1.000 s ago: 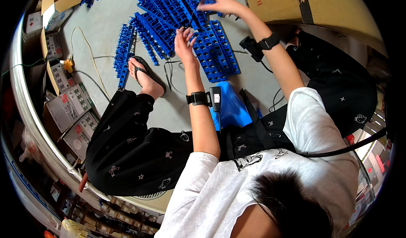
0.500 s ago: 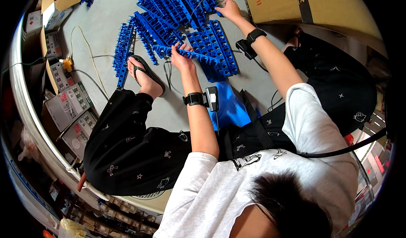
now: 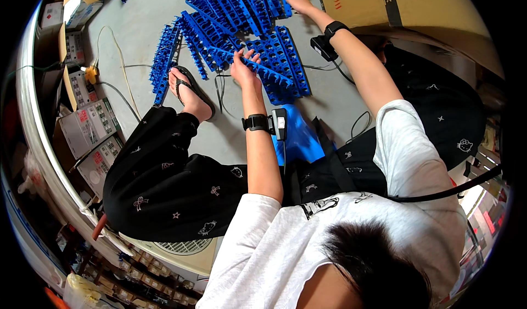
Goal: Assembling small blue plastic interlocking components by hand while seated on the floor.
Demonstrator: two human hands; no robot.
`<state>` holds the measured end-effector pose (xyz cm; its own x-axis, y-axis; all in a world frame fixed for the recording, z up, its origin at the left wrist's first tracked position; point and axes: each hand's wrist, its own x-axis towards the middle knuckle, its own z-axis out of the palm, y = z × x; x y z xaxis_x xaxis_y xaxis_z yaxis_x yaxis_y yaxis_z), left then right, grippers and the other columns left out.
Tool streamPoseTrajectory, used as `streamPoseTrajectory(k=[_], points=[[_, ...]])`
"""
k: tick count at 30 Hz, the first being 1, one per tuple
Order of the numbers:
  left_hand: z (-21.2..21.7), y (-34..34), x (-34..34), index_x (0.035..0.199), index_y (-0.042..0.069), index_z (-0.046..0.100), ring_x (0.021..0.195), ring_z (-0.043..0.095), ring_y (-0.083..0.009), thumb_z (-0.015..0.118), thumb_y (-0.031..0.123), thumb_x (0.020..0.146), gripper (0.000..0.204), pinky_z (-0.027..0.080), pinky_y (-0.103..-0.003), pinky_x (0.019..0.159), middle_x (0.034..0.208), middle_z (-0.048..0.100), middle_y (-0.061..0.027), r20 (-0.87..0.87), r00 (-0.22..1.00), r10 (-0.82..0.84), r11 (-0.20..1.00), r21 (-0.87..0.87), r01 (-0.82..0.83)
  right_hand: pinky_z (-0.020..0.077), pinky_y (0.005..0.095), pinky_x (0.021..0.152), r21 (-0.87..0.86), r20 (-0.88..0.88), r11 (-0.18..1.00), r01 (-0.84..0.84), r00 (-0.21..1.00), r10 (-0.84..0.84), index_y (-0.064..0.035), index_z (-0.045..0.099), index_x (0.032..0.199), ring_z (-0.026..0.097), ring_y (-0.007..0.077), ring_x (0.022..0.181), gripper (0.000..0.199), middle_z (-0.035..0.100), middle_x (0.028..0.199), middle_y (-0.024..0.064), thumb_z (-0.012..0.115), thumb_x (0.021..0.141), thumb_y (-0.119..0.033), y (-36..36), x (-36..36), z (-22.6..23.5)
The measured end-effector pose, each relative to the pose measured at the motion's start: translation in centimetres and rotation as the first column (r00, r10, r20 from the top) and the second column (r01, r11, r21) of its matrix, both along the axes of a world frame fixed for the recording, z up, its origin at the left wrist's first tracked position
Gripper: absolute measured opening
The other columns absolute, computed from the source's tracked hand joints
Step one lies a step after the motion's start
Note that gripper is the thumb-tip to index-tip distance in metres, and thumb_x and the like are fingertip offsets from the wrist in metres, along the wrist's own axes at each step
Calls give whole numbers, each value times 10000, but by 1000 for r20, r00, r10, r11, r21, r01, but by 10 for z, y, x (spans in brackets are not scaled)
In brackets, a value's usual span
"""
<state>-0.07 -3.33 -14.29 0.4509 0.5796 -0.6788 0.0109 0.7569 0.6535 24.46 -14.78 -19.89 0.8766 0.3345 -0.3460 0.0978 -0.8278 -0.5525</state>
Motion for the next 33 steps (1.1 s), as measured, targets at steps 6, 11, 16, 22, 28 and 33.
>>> streamPoseTrajectory(k=[6, 11, 16, 22, 28, 33], points=[[10, -1, -8, 958, 42, 497, 616, 607, -222, 452, 316, 861, 294, 472, -283, 499, 831, 613, -132, 6, 1000, -5, 1000, 0, 5, 417, 243, 446, 481, -729, 660, 577, 681, -64, 15, 499, 757, 526, 139, 533, 297, 552, 675, 83, 361, 825, -238, 1, -25, 47], [31, -15, 3, 988, 30, 502, 647, 596, -228, 437, 317, 866, 319, 472, -300, 532, 858, 604, -133, 71, 996, -49, 999, 15, 48, 229, 189, 350, 435, -624, 661, 611, 734, -268, 5, 495, 736, 262, 44, 379, 299, 445, 563, 8, 617, 784, -263, -24, -23, 78], [46, -14, 0, 1068, 16, 483, 714, 583, -255, 363, 387, 886, 431, 475, -335, 584, 915, 590, -153, 71, 990, -119, 990, 87, 113, 318, 183, 349, 427, -619, 760, 490, 771, -150, 9, 483, 765, 473, 77, 440, 273, 608, 735, 129, 549, 837, -246, -33, -62, 124], [53, -18, 5, 1137, -4, 405, 948, 551, -324, 181, 436, 913, 543, 475, -412, 783, 1079, 527, -186, 260, 963, -72, 997, -11, 78, 497, 240, 556, 535, -462, 845, -9, 834, 302, -15, 403, 934, 633, 155, 728, 290, 637, 855, 144, 459, 885, -295, -29, -113, 169], [41, -2, 9, 1058, 6, 449, 1004, 502, -256, 408, 409, 884, 442, 454, -385, 844, 1088, 495, -110, 378, 915, 139, 976, -208, -62, 439, 238, 659, 647, -88, 700, -302, 883, 462, -41, 402, 950, 575, 109, 768, 298, 600, 886, 70, 468, 885, -325, -21, -158, 114], [14, 25, -15, 1024, 90, 503, 869, 517, -193, 454, 392, 873, 341, 449, -339, 761, 993, 541, -63, 339, 923, 181, 982, -118, -149, 435, 240, 616, 612, -353, 753, -241, 770, 532, -58, 412, 1111, 553, 96, 747, 352, 569, 875, 56, 482, 880, -315, -7, -195, 135]])
